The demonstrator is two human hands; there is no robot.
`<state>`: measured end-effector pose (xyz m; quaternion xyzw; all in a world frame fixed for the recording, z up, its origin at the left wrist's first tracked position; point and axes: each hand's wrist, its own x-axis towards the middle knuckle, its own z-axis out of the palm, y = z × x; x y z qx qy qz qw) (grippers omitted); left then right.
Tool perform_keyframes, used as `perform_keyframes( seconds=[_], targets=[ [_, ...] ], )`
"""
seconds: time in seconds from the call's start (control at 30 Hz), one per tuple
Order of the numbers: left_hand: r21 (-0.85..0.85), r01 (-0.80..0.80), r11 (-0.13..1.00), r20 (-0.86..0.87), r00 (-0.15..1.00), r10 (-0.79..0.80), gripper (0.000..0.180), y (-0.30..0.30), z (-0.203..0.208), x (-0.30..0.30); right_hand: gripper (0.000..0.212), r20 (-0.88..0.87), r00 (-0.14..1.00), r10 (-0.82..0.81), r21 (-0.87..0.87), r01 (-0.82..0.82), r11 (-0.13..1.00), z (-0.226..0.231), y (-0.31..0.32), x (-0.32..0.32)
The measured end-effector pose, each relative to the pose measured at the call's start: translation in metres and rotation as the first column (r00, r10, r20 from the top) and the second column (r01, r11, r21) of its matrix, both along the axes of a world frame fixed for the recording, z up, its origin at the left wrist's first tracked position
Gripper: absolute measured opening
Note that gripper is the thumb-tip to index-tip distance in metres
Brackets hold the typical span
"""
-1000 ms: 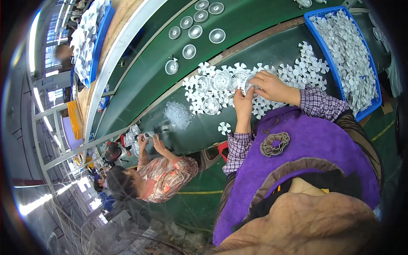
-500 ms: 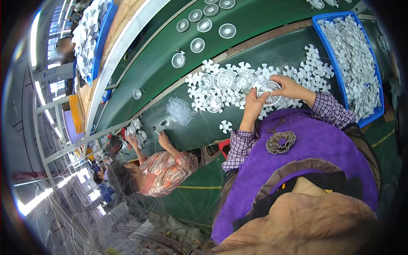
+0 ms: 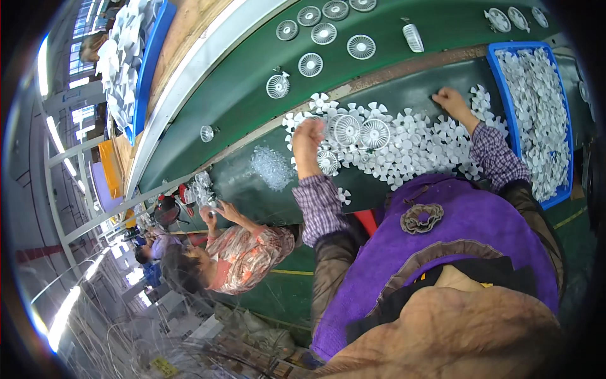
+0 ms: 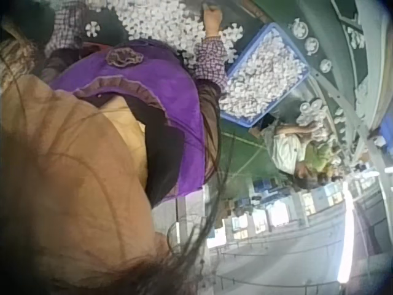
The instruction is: Picking small plastic components and placing them into round transparent containers on an assembly line.
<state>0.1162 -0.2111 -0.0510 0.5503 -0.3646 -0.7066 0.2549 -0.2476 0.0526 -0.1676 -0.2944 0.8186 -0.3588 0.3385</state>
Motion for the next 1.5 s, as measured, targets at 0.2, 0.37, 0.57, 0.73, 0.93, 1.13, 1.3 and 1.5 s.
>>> perform_keyframes(
  seconds=[0.2, 0.37, 0.57, 0.73, 0.93, 1.13, 1.3, 1.5],
  targets=[
    [0.061, -0.348, 0.936, 0.024, 0.938, 0.347, 0.023, -0.135, -0.073, -0.003, 0.041, -0.098, 0.993, 0.069, 0.216, -0.047, 0.975, 0.0, -0.012, 0.008],
    [-0.092, -0.222, 0.971, 0.09, 0.969, 0.23, 0.024, -0.191, -0.143, -0.006, 0.038, -0.126, 0.973, 0.195, 0.214, -0.166, 0.963, 0.001, -0.014, 0.006],
    [0.046, -0.192, 0.98, 0.024, 0.981, 0.191, 0.019, -0.178, -0.129, -0.052, 0.031, -0.148, 0.97, 0.195, 0.298, -0.144, 0.944, 0.007, -0.006, 0.0],
    [0.045, -0.159, 0.986, -0.305, 0.938, 0.166, 0.038, -0.121, -0.024, -0.023, 0.03, -0.104, 0.969, 0.225, 0.288, -0.187, 0.939, 0.009, -0.019, 0.004],
    [0.048, -0.212, 0.976, -0.533, 0.821, 0.204, 0.044, 0.016, 0.047, 0.011, 0.03, -0.055, 0.952, 0.302, 0.025, -0.301, 0.953, 0.018, -0.043, 0.052],
    [0.204, -0.133, 0.97, -0.542, 0.81, 0.225, 0.038, 0.13, 0.036, 0.005, 0.013, -0.204, 0.924, 0.323, -0.006, -0.331, 0.944, 0.007, -0.051, 0.081],
    [0.127, 0.08, 0.989, -0.44, 0.898, -0.016, 0.025, 0.177, 0.029, -0.013, 0.007, 0.086, 0.99, 0.108, -0.233, -0.086, 0.969, 0.024, -0.032, 0.035],
    [0.192, 0.188, 0.963, -0.391, 0.915, -0.101, 0.023, 0.185, 0.035, -0.051, 0.006, -0.175, 0.97, -0.169, -0.128, 0.148, 0.981, -0.003, 0.021, -0.025]
  ],
)
